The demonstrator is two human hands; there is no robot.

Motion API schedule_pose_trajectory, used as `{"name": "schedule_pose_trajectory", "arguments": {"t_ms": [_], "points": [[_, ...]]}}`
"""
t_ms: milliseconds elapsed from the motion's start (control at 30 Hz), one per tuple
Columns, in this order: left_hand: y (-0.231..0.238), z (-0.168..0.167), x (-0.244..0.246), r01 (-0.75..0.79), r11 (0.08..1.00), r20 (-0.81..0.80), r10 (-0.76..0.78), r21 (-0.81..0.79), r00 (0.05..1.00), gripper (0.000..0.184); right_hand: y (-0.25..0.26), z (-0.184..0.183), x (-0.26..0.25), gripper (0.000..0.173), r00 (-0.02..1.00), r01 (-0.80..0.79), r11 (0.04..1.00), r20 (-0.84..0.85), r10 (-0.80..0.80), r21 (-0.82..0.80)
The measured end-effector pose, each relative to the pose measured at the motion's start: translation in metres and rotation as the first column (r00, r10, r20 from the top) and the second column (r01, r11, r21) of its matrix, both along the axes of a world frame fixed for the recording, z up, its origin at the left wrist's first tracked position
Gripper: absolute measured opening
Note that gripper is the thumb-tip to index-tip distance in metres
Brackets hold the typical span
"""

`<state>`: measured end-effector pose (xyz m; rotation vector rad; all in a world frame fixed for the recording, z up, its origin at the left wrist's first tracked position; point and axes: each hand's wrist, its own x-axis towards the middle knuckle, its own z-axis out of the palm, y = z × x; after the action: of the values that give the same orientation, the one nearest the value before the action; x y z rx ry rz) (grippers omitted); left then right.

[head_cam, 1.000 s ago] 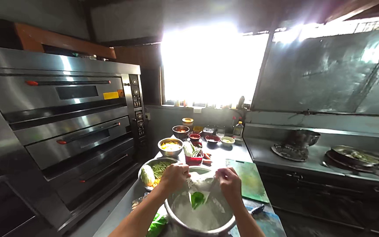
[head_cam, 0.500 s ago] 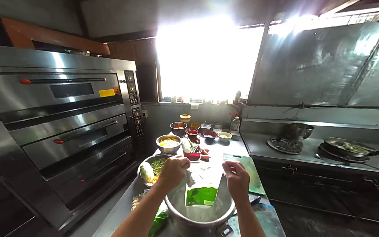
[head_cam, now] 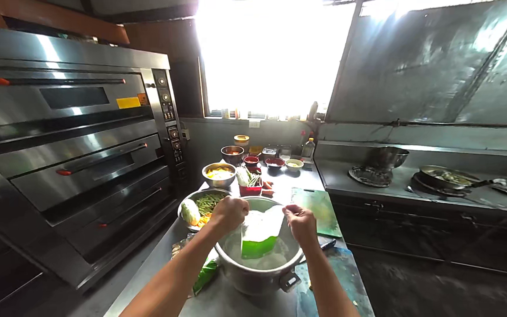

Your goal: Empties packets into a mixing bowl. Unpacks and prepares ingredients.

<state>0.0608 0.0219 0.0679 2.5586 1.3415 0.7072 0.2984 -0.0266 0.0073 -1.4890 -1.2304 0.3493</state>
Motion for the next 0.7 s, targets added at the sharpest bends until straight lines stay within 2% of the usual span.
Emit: {"name": "schedule_pose_trajectory", "arguments": {"t_ms": [67, 167, 267, 333, 433, 533, 667, 700], "points": [[0.008, 0.005, -0.002, -0.026, 0.998, 0.05, 0.023, 0.059, 0.998, 0.015, 0.002, 0.008, 0.001, 0.018, 1.0, -0.005, 1.0, -0.013, 0.005, 0.014], [0.007, 0.0, -0.007, -0.063, 0.993, -0.02, 0.061, -0.095, 0.998, 0.016, -0.005, 0.003, 0.0, 0.02, 0.999, -0.015, 0.999, -0.029, 0.014, -0.033], [0.008, 0.007, -0.003, -0.042, 0.998, 0.075, 0.039, 0.047, 0.996, 0.016, 0.001, 0.017, 0.003, 0.017, 0.999, -0.017, 1.0, -0.044, 0.017, -0.003], [0.002, -0.001, -0.004, -0.072, 0.995, -0.004, 0.072, -0.069, 0.997, 0.015, -0.001, 0.008, 0.002, 0.015, 0.998, -0.022, 1.0, -0.052, 0.022, -0.013], [-0.004, 0.004, -0.003, -0.057, 0.998, 0.031, 0.057, 0.001, 0.998, 0.015, 0.003, 0.012, 0.003, 0.015, 0.996, -0.049, 0.999, -0.075, 0.049, 0.005], [-0.01, 0.006, -0.006, -0.061, 0.987, -0.1, 0.046, -0.149, 0.994, 0.017, 0.0, 0.007, 0.001, 0.016, 0.987, -0.094, 0.995, -0.125, 0.097, 0.023], [-0.021, 0.032, 0.007, 0.048, 0.998, 0.005, -0.048, 0.027, 0.999, 0.04, 0.004, 0.016, -0.005, 0.015, 0.948, -0.237, 0.966, -0.192, 0.253, 0.101], [-0.02, 0.035, 0.016, 0.075, 0.997, -0.002, -0.075, 0.02, 0.997, 0.047, 0.004, 0.018, -0.007, 0.014, 0.935, -0.28, 0.953, -0.194, 0.298, 0.119]]}}
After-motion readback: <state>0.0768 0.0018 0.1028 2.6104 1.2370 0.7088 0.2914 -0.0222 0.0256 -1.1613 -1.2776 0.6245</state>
